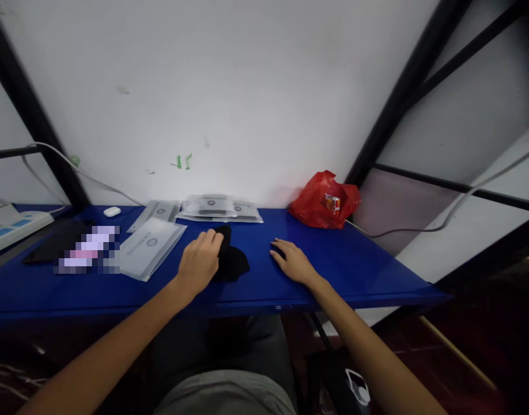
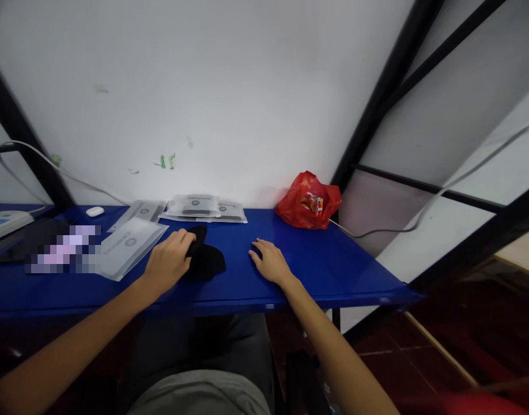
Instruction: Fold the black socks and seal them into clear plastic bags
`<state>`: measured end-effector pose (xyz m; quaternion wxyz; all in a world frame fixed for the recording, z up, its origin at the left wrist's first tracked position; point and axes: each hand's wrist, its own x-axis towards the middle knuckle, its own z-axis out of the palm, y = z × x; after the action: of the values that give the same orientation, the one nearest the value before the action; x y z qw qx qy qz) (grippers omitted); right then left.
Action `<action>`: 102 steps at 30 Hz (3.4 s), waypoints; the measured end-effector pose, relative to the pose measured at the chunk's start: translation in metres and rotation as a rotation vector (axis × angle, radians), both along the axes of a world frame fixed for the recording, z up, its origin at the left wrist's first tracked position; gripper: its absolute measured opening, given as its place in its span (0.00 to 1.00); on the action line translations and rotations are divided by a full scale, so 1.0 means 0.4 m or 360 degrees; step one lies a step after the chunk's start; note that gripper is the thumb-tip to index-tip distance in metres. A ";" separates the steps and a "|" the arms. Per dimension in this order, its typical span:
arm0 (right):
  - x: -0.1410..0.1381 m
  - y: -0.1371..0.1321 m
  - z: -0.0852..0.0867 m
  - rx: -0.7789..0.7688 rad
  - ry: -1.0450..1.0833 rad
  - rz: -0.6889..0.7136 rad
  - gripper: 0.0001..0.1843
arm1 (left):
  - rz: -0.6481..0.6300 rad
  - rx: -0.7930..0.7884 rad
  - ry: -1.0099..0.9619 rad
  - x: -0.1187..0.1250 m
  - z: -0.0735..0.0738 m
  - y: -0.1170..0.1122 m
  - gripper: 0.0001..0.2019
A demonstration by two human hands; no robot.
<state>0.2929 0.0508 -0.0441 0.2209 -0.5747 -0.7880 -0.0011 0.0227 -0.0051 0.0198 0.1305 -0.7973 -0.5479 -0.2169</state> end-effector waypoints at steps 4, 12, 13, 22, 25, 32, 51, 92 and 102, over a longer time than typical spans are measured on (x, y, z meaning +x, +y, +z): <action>0.002 0.000 0.001 0.0002 0.0011 -0.0002 0.22 | -0.0348 -0.0035 0.0058 0.033 -0.024 -0.030 0.12; -0.042 -0.013 0.033 0.0113 0.0220 0.0122 0.22 | -0.0423 0.0044 -0.0448 -0.056 -0.042 -0.014 0.13; -0.064 -0.019 0.049 0.0139 0.0255 0.0195 0.22 | -0.0350 0.0007 -0.0462 -0.076 -0.044 -0.002 0.14; -0.284 -0.046 0.122 -0.0011 0.0040 0.0901 0.23 | 0.0019 -0.0407 -0.0318 -0.206 -0.143 0.075 0.21; -0.307 -0.043 0.086 -0.0159 -0.0051 0.0928 0.24 | 0.0005 -0.0454 -0.0315 -0.210 -0.164 0.074 0.22; -0.306 -0.041 0.065 -0.0187 -0.0071 0.0851 0.26 | 0.0013 -0.0437 -0.0330 -0.200 -0.159 0.069 0.22; -0.322 -0.028 0.084 -0.0067 -0.0064 0.0870 0.24 | 0.0588 -0.0113 -0.0111 -0.213 -0.097 0.041 0.14; -0.225 -0.100 0.079 0.0066 -0.0076 0.0699 0.22 | -0.0161 -0.0136 0.0128 -0.111 -0.064 0.018 0.08; -0.037 -0.074 0.128 0.0125 -0.0082 0.0285 0.13 | -0.0071 -0.0143 0.0173 -0.129 -0.070 0.019 0.10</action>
<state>0.2780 0.0212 0.0073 0.2221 -0.4927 -0.8409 -0.0269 -0.0291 0.0025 -0.0084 0.1193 -0.8250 -0.5313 -0.1513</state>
